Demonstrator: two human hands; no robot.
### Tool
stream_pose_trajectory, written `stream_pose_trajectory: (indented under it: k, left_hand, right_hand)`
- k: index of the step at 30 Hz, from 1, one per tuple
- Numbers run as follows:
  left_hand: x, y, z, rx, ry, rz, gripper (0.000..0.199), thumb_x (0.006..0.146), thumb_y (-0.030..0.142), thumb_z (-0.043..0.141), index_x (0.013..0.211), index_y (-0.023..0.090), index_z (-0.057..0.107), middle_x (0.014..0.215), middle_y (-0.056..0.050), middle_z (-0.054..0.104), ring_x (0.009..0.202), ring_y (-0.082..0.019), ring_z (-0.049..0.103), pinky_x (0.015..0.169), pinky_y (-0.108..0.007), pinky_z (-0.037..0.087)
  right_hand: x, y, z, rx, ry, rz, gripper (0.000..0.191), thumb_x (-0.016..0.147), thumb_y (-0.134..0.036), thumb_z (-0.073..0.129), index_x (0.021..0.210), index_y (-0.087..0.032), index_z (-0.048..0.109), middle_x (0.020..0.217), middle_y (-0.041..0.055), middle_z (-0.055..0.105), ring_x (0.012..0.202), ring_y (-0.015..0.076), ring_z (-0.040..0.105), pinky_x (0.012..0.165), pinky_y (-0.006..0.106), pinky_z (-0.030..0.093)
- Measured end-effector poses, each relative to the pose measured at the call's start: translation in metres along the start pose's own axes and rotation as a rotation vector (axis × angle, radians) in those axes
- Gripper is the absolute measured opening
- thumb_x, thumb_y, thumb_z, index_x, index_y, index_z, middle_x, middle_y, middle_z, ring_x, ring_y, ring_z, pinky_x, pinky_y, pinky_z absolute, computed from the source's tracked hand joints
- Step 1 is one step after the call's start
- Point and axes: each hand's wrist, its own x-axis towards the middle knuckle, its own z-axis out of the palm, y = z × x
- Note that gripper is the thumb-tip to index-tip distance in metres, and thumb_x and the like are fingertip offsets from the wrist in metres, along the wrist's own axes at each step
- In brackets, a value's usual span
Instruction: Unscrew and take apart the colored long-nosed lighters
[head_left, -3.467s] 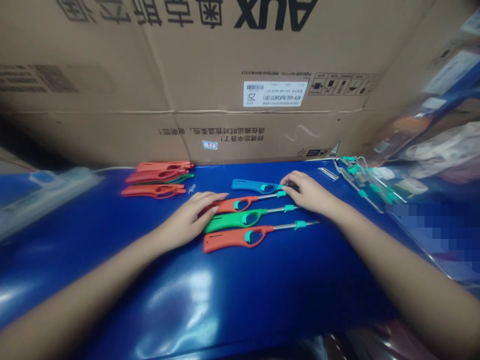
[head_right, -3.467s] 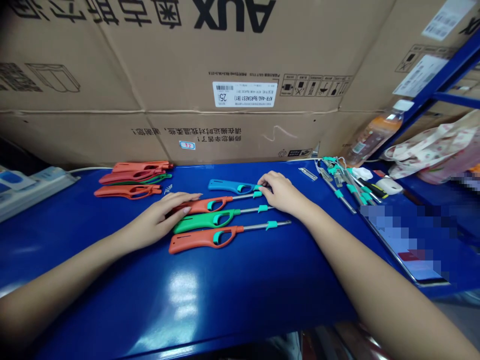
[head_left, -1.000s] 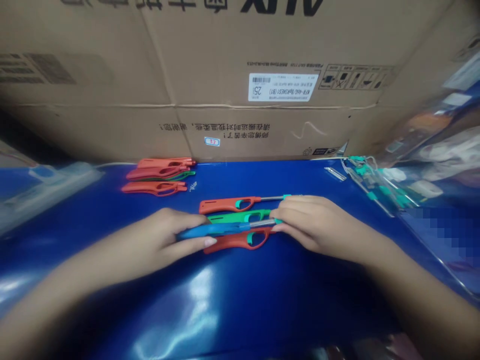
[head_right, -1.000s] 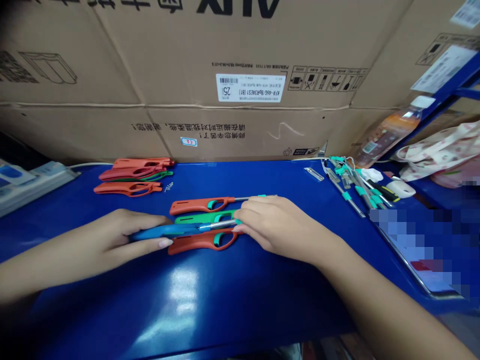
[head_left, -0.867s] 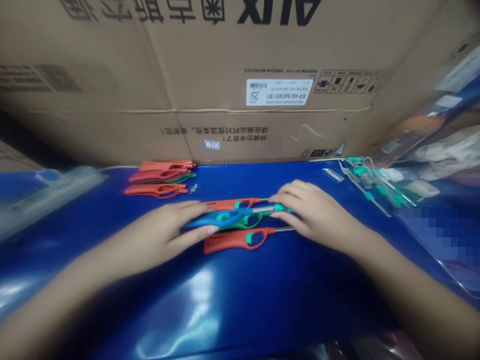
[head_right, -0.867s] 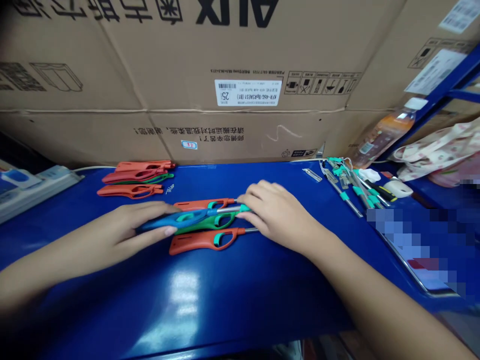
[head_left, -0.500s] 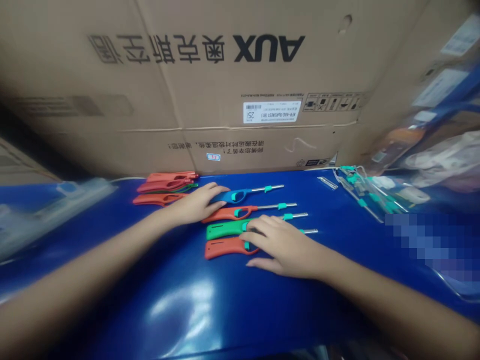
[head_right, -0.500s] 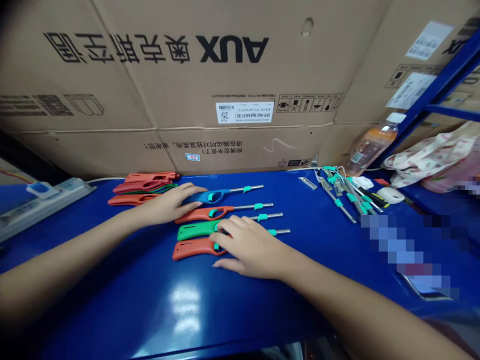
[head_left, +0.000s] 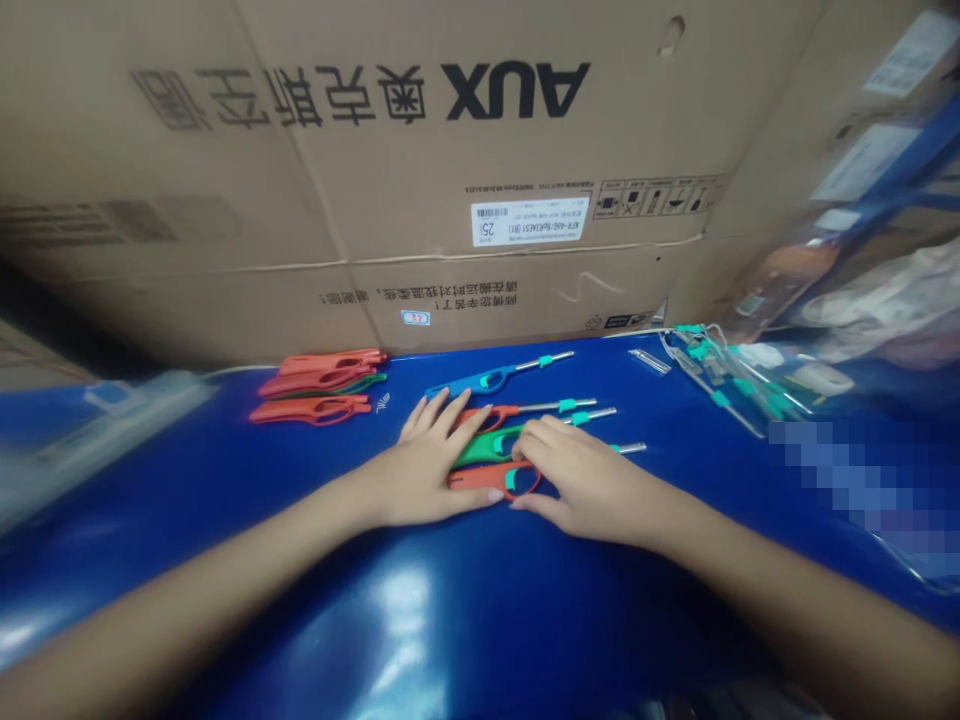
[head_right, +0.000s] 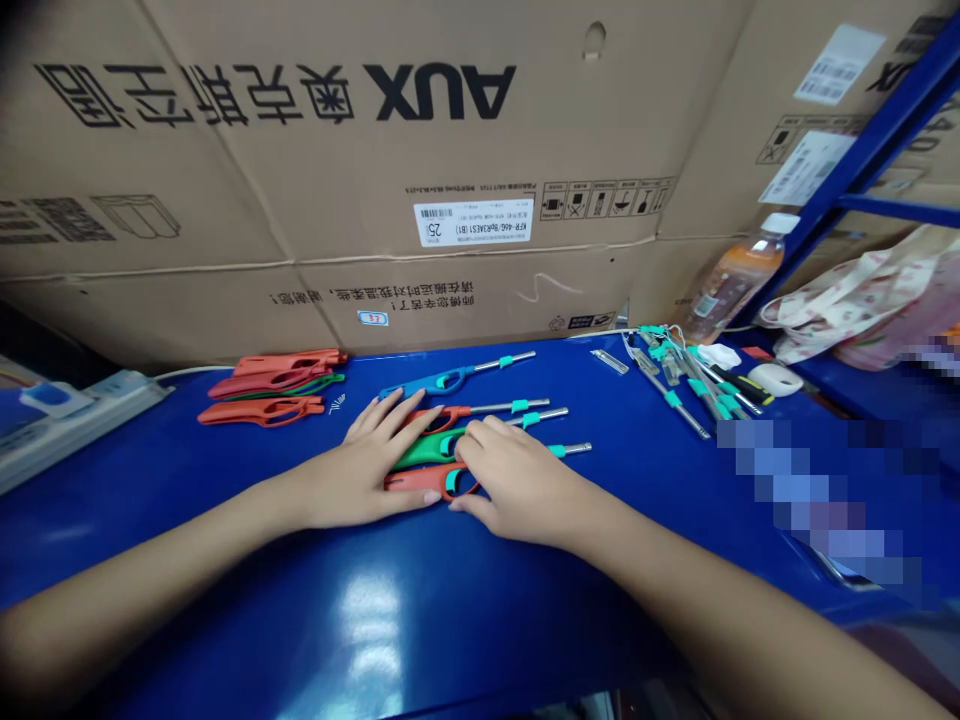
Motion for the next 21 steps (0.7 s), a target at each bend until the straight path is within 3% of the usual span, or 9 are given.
stream_pose_trajectory:
  k: [4,7,9,12,16,21]
  left_hand:
    - [0.026,-0.009,0.001,-0.032,0.043,0.085,0.097,0.085,0.078,0.054,0.16,0.023,0.028,0.17,-0.019,0.011,0.155,-0.046,0.005,0.121,-0.069,0.014]
    - [0.031,-0.004,-0.005,-0.039,0.09,0.163,0.089,0.088,0.068,0.06,0.158,0.022,0.031,0.168,-0.02,0.017,0.154,-0.044,0.014,0.121,-0.069,0.016]
    - [0.026,0.006,-0.01,-0.017,0.158,0.235,0.073,0.091,0.055,0.063,0.153,0.023,0.04,0.162,-0.018,0.031,0.15,-0.041,0.026,0.119,-0.066,0.023]
    - [0.014,0.024,-0.012,0.013,0.195,0.326,0.042,0.096,0.038,0.06,0.135,0.021,0.057,0.138,-0.014,0.057,0.13,-0.033,0.049,0.109,-0.053,0.042]
    - [0.006,0.042,-0.005,-0.008,0.164,0.311,0.024,0.103,0.027,0.048,0.119,0.017,0.062,0.113,-0.011,0.064,0.106,-0.026,0.059,0.093,-0.042,0.052]
    - [0.006,0.051,0.009,-0.013,0.187,0.258,0.023,0.102,0.019,0.047,0.121,0.015,0.059,0.113,-0.012,0.062,0.105,-0.027,0.056,0.093,-0.045,0.053]
  right_hand:
    - [0.002,0.009,0.005,0.054,0.073,0.084,0.028,0.088,-0.03,0.073,0.106,-0.013,0.059,0.112,0.0133,0.06,0.109,0.0277,0.053,0.094,0.043,0.047]
    - [0.003,0.017,0.005,0.125,0.088,0.133,0.033,0.084,-0.027,0.077,0.106,-0.015,0.056,0.112,0.0119,0.06,0.108,0.0261,0.055,0.092,0.04,0.048]
    - [0.003,0.021,0.002,0.155,0.069,0.151,0.033,0.083,-0.028,0.079,0.102,-0.016,0.055,0.11,0.0107,0.061,0.106,0.0253,0.056,0.09,0.039,0.048]
    - [0.002,0.022,-0.003,0.143,0.024,0.183,0.032,0.081,-0.027,0.08,0.099,-0.017,0.056,0.108,0.0098,0.062,0.104,0.0258,0.056,0.088,0.039,0.046]
    - [-0.001,0.019,-0.009,0.121,-0.054,0.221,0.029,0.08,-0.023,0.08,0.096,-0.018,0.055,0.104,0.0083,0.062,0.101,0.0246,0.057,0.084,0.035,0.045]
    - [-0.004,0.014,-0.011,0.126,-0.079,0.266,0.028,0.08,-0.02,0.078,0.096,-0.018,0.055,0.106,0.0075,0.062,0.103,0.0243,0.056,0.085,0.034,0.044]
